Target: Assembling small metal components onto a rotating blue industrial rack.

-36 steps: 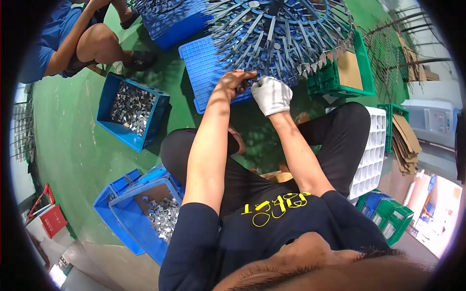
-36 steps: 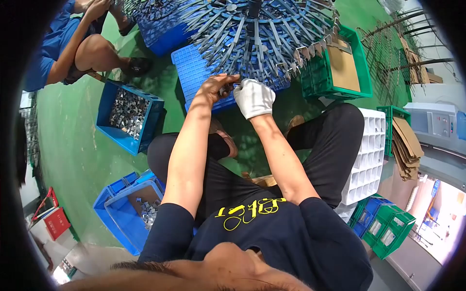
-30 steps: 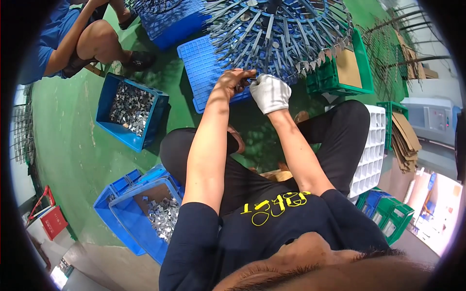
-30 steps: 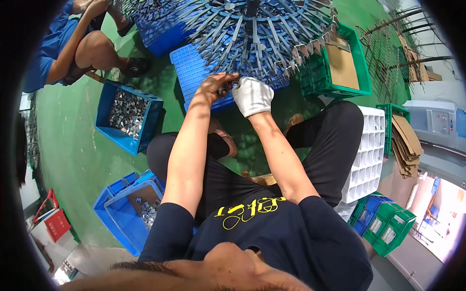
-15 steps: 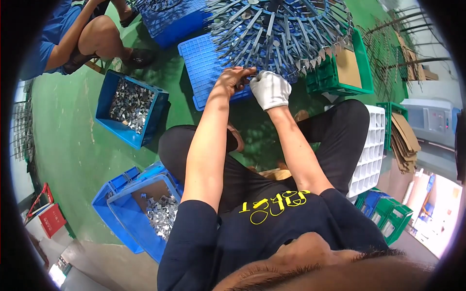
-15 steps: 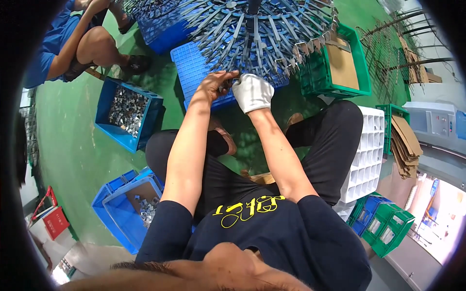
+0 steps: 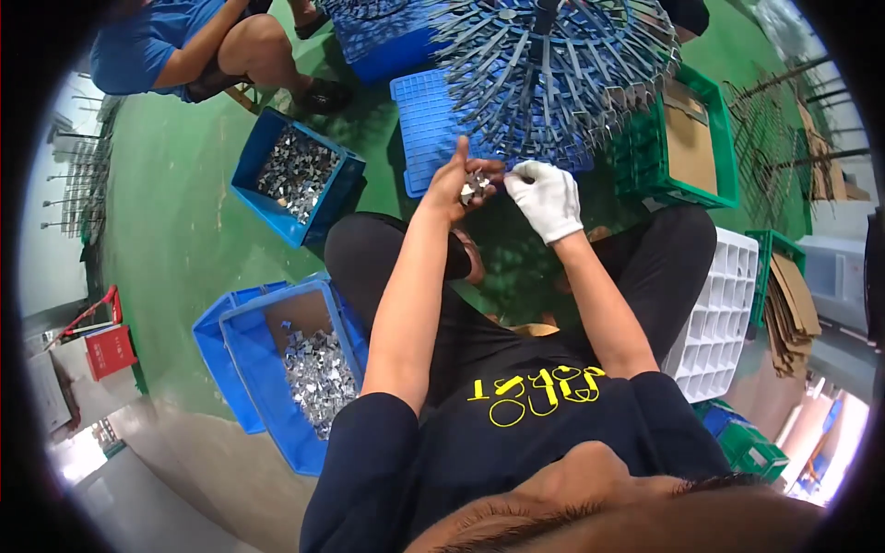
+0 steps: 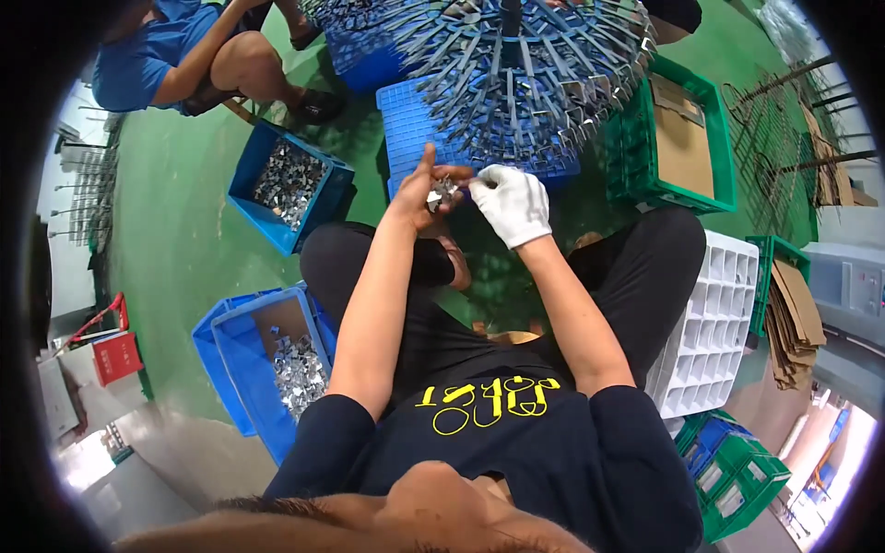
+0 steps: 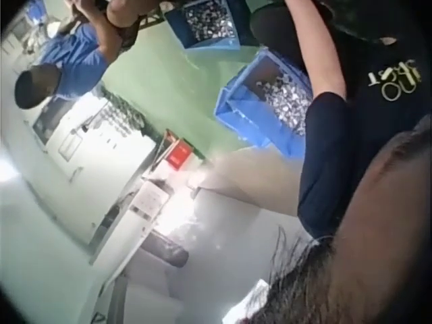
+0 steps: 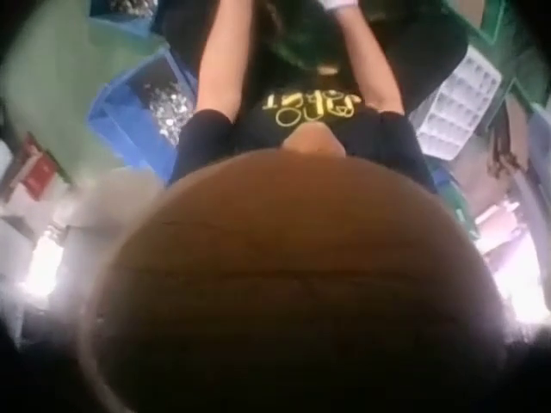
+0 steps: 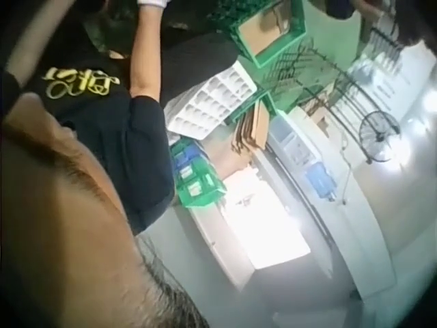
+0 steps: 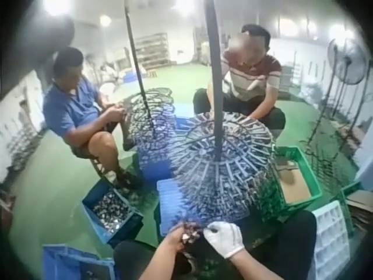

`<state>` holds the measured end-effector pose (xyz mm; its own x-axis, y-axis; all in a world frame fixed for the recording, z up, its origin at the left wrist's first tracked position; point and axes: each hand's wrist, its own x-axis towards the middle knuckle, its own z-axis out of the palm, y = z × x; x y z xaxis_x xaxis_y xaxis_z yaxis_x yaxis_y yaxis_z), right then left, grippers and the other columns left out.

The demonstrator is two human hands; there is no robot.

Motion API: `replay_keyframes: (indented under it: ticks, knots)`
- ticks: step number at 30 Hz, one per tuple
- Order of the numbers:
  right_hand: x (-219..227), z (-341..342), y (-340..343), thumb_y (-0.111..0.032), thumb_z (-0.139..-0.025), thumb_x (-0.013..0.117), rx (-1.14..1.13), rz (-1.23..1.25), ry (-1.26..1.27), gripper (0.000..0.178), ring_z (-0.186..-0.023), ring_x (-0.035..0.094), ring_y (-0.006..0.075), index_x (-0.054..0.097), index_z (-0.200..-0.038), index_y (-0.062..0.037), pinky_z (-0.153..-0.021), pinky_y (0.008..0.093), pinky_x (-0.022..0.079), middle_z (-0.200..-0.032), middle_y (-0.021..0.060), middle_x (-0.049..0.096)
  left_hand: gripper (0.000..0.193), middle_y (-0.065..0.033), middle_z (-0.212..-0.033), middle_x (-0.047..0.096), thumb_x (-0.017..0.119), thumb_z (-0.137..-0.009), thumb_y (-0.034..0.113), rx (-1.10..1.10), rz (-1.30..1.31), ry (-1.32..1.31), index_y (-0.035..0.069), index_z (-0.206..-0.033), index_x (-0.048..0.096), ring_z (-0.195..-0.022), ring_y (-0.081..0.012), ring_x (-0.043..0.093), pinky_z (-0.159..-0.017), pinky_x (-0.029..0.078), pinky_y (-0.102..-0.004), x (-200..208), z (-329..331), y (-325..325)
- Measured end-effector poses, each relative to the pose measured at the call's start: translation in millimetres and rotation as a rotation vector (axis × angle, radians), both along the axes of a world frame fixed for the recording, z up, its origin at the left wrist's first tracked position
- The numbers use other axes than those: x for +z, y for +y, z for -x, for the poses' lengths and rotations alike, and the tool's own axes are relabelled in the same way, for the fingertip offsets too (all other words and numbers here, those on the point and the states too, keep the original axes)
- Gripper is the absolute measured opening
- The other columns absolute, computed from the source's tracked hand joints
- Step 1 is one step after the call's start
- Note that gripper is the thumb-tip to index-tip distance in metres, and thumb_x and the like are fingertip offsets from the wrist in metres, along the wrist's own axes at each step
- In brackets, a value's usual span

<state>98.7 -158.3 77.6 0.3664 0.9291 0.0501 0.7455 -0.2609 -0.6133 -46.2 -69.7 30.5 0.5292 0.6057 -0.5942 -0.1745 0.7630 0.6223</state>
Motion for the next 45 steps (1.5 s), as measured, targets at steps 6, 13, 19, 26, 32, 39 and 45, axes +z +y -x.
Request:
replay_keyframes:
  ticks: [6, 13, 19, 26, 32, 39, 45]
  knots:
    - [11.7, -24.5, -24.2, -0.027, -0.072, 0.064, 0.119, -0.048, 0.174, 0.021, -0.064, 0.062, 0.0288, 0.07, -0.081, -0.0087, -0.06, 0.0355, 0.048, -0.077, 0.0084, 0.068, 0.072, -0.0125, -0.086, 0.065, 0.033, -0.091, 0.061, -0.079, -0.093, -0.012, -0.004, -0.106, 0.061, -0.051, -0.0139, 0.058, -0.036, 0.035, -0.0199, 33.0, -25.1, -43.5]
    - [19.8, -56.3, -38.7, -0.015, -0.072, 0.067, 0.354, 0.041, 0.228, 0.02, -0.064, 0.06, 0.0204, 0.068, -0.087, -0.0026, -0.059, 0.0287, 0.047, -0.08, 0.0068, 0.067, 0.074, -0.0125, -0.088, 0.064, 0.032, -0.091, 0.063, -0.278, -0.245, 0.064, -0.004, -0.111, 0.058, -0.052, -0.0141, 0.059, -0.036, 0.036, -0.0196, 39.7, -51.2, -64.5]
    - [11.4, -66.7, -50.9, -0.006, -0.073, 0.065, 0.27, -0.153, 0.168, 0.015, -0.064, 0.058, 0.0166, 0.068, -0.086, -0.0008, -0.059, 0.0259, 0.046, -0.077, 0.0051, 0.065, 0.066, -0.0117, -0.091, 0.065, 0.041, -0.091, 0.058, -0.228, -0.088, -0.159, -0.003, -0.11, 0.058, -0.055, -0.0131, 0.059, -0.034, 0.036, -0.0168, 36.1, -64.3, -67.4]
    - [-4.8, -61.2, -59.3, -0.004, -0.074, 0.065, -0.036, -0.485, 0.326, 0.011, -0.061, 0.056, 0.0174, 0.069, -0.084, -0.0055, -0.057, 0.0254, 0.044, -0.076, 0.0037, 0.062, 0.053, -0.0091, -0.082, 0.064, 0.052, -0.089, 0.051, -0.063, -0.022, -0.138, 0.001, -0.102, 0.061, -0.056, -0.0116, 0.057, -0.036, 0.036, -0.0159, 21.6, -71.5, -80.8]
    - [-12.5, -55.4, -60.2, 0.002, -0.074, 0.064, -0.104, -0.542, 0.488, 0.012, -0.062, 0.056, 0.0151, 0.068, -0.085, -0.001, -0.058, 0.0239, 0.045, -0.076, 0.0043, 0.062, 0.041, -0.007, -0.076, 0.063, 0.06, -0.087, 0.041, 0.012, -0.033, -0.223, 0.001, -0.099, 0.062, -0.055, -0.0102, 0.056, -0.036, 0.036, -0.0156, 30.1, -76.9, -84.7]
    - [-26.6, -48.4, -59.1, 0.0, -0.072, 0.065, -0.202, -0.596, 0.765, 0.011, -0.057, 0.054, 0.0168, 0.068, -0.082, -0.0035, -0.054, 0.024, 0.043, -0.074, 0.0037, 0.061, 0.027, -0.0045, -0.071, 0.061, 0.065, -0.085, 0.027, 0.027, 0.02, -0.326, 0.002, -0.096, 0.063, -0.053, -0.0091, 0.054, -0.037, 0.034, -0.0157, 29.3, -81.7, -90.4]
    - [-3.6, -63.3, -58.3, -0.007, -0.071, 0.065, -0.053, -0.526, 0.127, 0.004, -0.056, 0.055, 0.0202, 0.067, -0.074, -0.005, -0.054, 0.028, 0.044, -0.07, 0.0051, 0.062, 0.02, -0.0015, -0.067, 0.059, 0.067, -0.083, 0.022, -0.034, -0.343, 0.008, 0.005, -0.092, 0.063, -0.052, -0.0081, 0.052, -0.039, 0.031, -0.0165, 37.5, -75.0, -84.8]
